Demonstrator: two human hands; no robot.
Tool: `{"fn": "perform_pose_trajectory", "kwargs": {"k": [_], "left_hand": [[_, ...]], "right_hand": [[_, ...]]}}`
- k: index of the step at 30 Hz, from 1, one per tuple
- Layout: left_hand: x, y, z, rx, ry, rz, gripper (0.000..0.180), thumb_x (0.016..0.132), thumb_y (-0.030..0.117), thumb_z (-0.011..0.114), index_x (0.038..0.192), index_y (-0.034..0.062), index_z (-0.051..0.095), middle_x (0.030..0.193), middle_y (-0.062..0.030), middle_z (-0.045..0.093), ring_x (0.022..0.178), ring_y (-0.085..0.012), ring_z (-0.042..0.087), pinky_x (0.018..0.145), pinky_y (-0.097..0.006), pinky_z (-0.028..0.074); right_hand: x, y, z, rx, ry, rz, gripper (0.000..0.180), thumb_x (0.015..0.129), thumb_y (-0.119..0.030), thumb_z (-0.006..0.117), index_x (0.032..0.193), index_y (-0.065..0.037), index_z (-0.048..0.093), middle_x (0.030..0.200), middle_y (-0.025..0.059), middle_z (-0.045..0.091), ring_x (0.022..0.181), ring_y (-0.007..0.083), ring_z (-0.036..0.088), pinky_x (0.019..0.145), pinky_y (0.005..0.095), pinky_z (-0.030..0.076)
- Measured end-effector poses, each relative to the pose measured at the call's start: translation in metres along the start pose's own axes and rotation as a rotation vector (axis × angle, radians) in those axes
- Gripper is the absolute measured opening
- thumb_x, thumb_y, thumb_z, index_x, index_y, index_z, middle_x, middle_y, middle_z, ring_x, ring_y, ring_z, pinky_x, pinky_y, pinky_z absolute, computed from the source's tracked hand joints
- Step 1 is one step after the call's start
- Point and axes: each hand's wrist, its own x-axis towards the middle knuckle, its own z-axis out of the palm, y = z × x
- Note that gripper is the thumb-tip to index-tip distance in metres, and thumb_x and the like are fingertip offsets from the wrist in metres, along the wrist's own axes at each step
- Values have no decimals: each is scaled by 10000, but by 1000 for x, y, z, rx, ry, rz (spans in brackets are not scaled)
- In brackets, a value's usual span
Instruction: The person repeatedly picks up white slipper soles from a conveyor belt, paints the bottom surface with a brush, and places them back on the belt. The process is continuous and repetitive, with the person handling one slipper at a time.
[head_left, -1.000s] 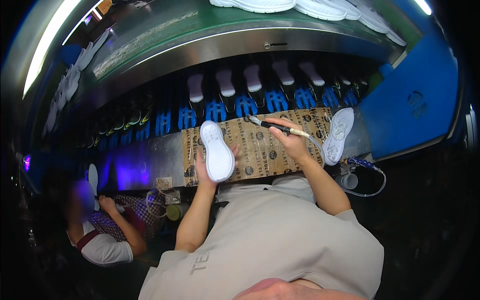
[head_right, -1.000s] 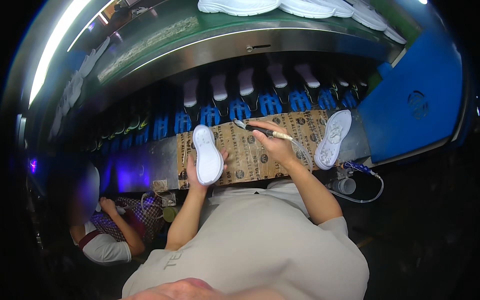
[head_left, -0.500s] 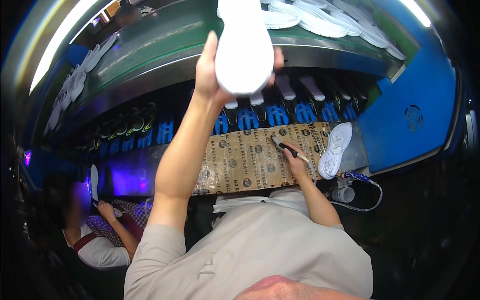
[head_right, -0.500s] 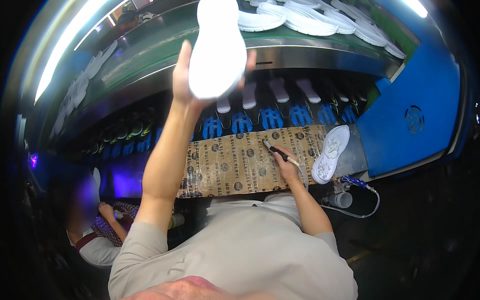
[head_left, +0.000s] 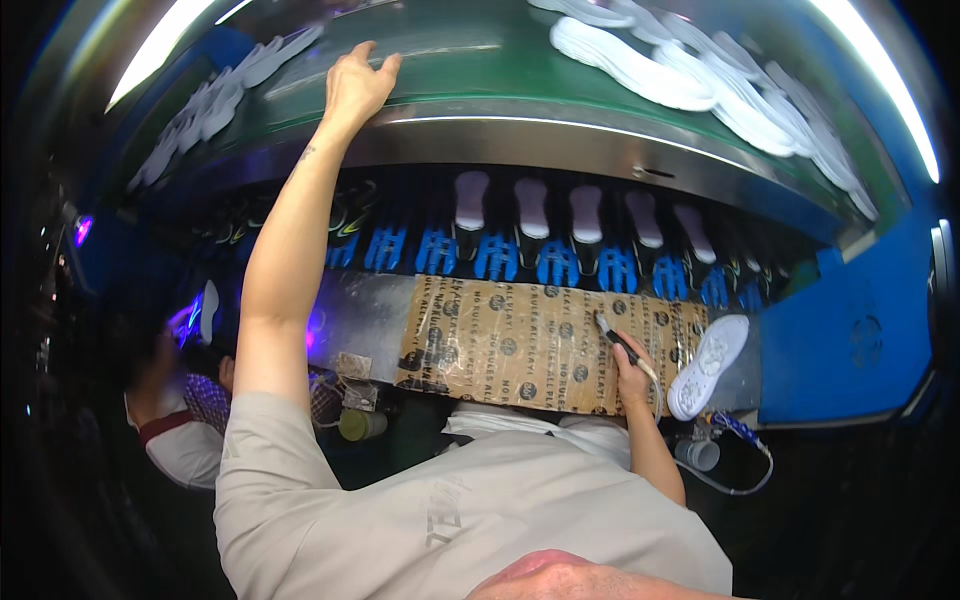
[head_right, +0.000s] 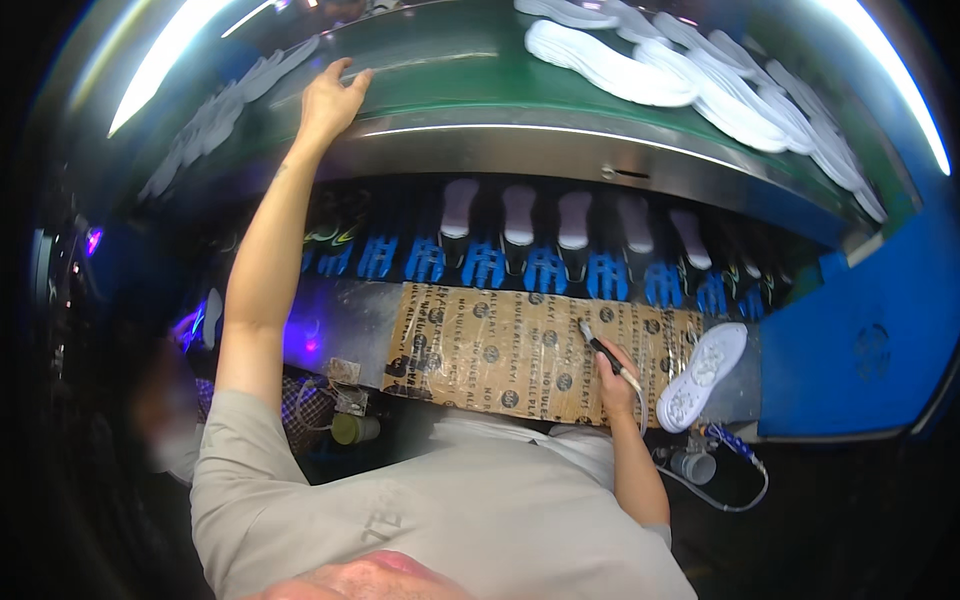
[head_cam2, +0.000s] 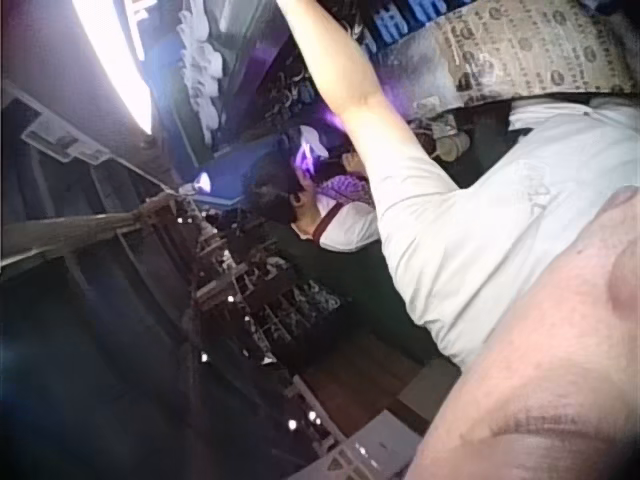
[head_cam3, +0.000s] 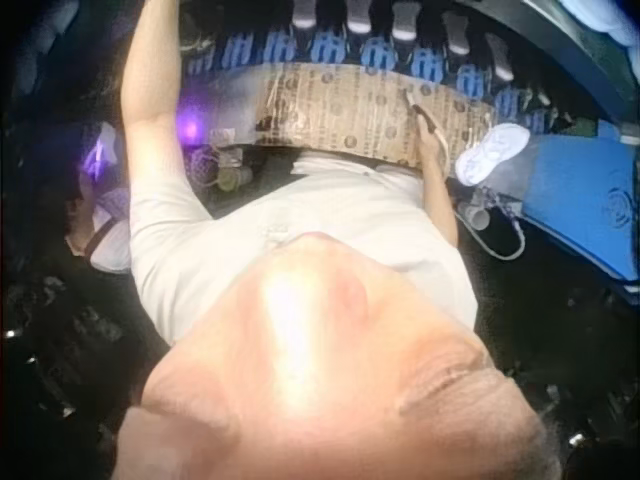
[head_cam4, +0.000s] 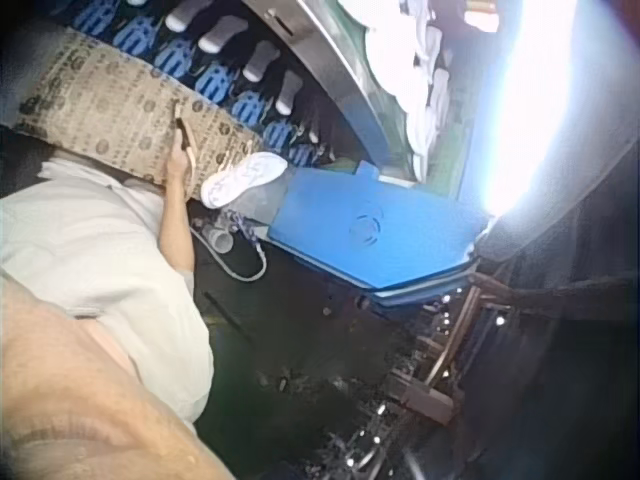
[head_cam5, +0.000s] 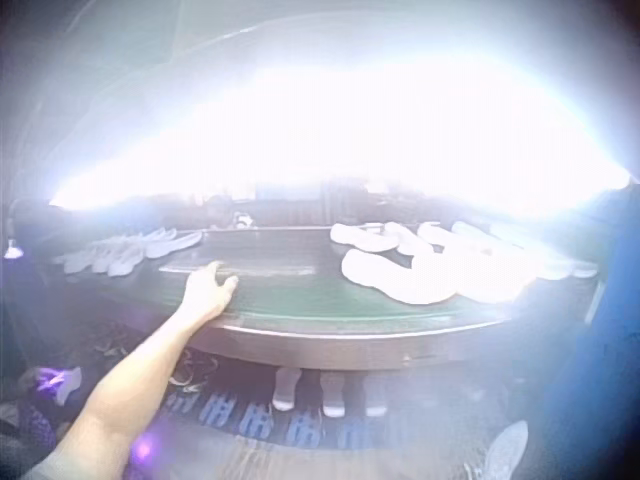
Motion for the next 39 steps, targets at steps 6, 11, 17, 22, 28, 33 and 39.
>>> {"fn": "perform_pose_trajectory", "kwargs": {"k": [6, 11, 17, 22, 28, 33, 39], "left_hand": [[73, -183, -14, 494, 85, -622, 1000, 888, 537, 699, 1656, 146, 191, 1603, -458, 142, 1469, -621, 240, 1164, -732, 200], [136, -513, -192, 852, -62, -107, 859, 1002, 581, 527, 1493, -116, 423, 1516, -440, 384, 1364, -546, 482, 1160, -564, 380], [176, -495, -90, 843, -34, -456, 1043, 840, 750, 641, 1430, -103, 530, 1424, -313, 587, 1325, -466, 553, 1122, -494, 414], [141, -440, -130, 830, 14, -421, 1049, 817, 725, 696, 1415, -122, 531, 1402, -320, 595, 1293, -451, 572, 1104, -471, 429], [30, -304, -122, 303, 137, -272, 1061, 790, 694, 762, 1398, -144, 533, 1376, -330, 604, 1255, -433, 595, 1082, -443, 446], [-115, -87, -95, -1575, 150, -340, 647, 948, 317, 677, 1434, -71, 497, 1407, -295, 575, 1371, -484, 504, 1185, -711, 309], [-253, 31, 18, -1887, -349, -661, 727, 952, 423, 322, 1405, -116, 504, 1287, -327, 640, 1123, -464, 669, 978, -544, 573]], "right_hand": [[-15, 3, -14, -110, 125, 32, 307, 953, -100, 702, 1226, 41, 719, 1130, 152, 727, 980, 243, 683, 875, 358, 536], [9, 14, 8, -26, 19, -10, 287, 937, -80, 700, 1196, 41, 714, 1118, 164, 727, 995, 244, 691, 883, 333, 529], [-4, -10, -6, -163, 110, -52, 287, 922, -103, 723, 1198, -25, 741, 970, 136, 717, 838, 236, 660, 763, 337, 514], [0, 6, -2, -120, 73, -72, 291, 919, -132, 731, 1198, -50, 752, 1047, 132, 742, 914, 261, 694, 831, 335, 536], [1, 3, -3, -83, 52, 4, 307, 926, -156, 738, 1217, -57, 750, 1103, 131, 750, 973, 246, 704, 870, 330, 541], [5, -2, -5, 27, 13, 110, 289, 927, -133, 740, 1206, -57, 757, 1002, 58, 769, 848, 111, 673, 769, 277, 538], [14, -49, 5, 441, 96, 135, 184, 971, -111, 700, 1130, -37, 753, 853, -43, 660, 706, 45, 543, 631, 206, 444]]}}
